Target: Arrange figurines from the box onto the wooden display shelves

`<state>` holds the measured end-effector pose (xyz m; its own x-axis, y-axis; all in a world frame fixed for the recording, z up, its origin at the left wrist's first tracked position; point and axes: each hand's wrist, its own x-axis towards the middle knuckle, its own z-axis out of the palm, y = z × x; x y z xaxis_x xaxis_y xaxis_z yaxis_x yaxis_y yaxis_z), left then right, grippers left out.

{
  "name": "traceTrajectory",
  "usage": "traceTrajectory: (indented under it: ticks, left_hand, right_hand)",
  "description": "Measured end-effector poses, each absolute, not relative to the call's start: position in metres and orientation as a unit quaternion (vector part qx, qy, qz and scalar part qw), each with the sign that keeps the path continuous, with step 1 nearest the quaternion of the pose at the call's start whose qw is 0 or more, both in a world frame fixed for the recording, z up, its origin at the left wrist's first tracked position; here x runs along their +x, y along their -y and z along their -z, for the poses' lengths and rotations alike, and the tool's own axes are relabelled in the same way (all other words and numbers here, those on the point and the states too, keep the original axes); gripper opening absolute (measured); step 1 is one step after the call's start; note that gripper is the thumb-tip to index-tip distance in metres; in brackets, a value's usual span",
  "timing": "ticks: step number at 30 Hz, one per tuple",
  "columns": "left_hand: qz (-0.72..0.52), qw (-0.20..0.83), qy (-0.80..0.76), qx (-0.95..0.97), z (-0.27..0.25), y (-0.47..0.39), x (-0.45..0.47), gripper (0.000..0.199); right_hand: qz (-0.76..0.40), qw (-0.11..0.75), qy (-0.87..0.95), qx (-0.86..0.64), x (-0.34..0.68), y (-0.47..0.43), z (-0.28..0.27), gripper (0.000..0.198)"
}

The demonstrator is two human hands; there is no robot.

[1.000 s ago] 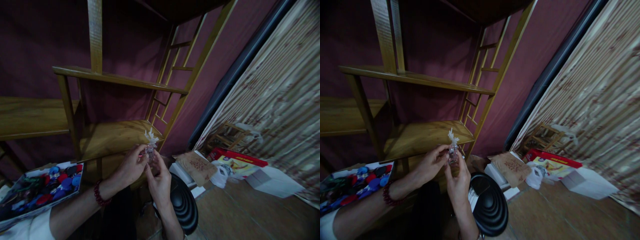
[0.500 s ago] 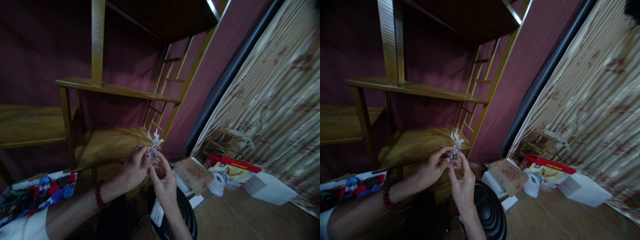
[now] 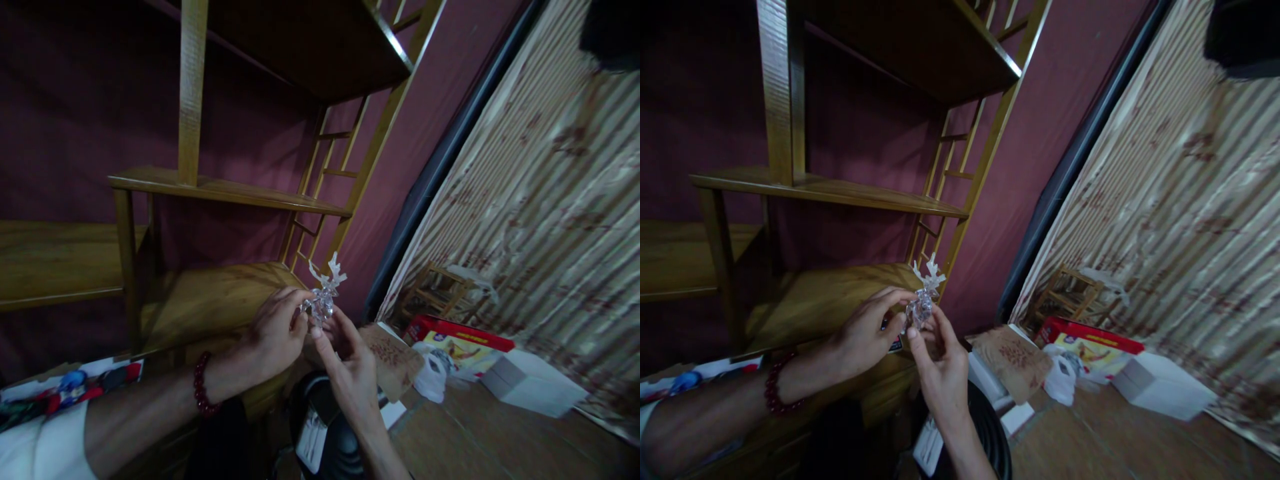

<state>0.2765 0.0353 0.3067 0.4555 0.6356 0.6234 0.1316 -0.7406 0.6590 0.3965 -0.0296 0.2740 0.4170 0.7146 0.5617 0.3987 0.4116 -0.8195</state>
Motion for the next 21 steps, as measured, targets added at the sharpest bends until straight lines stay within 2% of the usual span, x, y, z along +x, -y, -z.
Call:
traceTrajectory:
  ticks: [21]
  left_hand:
    - [-0.498, 0.228, -0.178, 0.817, -0.378, -0.043, 0.288, 0.036]
  right_hand:
    - [-0.099, 0.672, 0.559, -0.476, 0.417, 0.023, -0.352, 0.045]
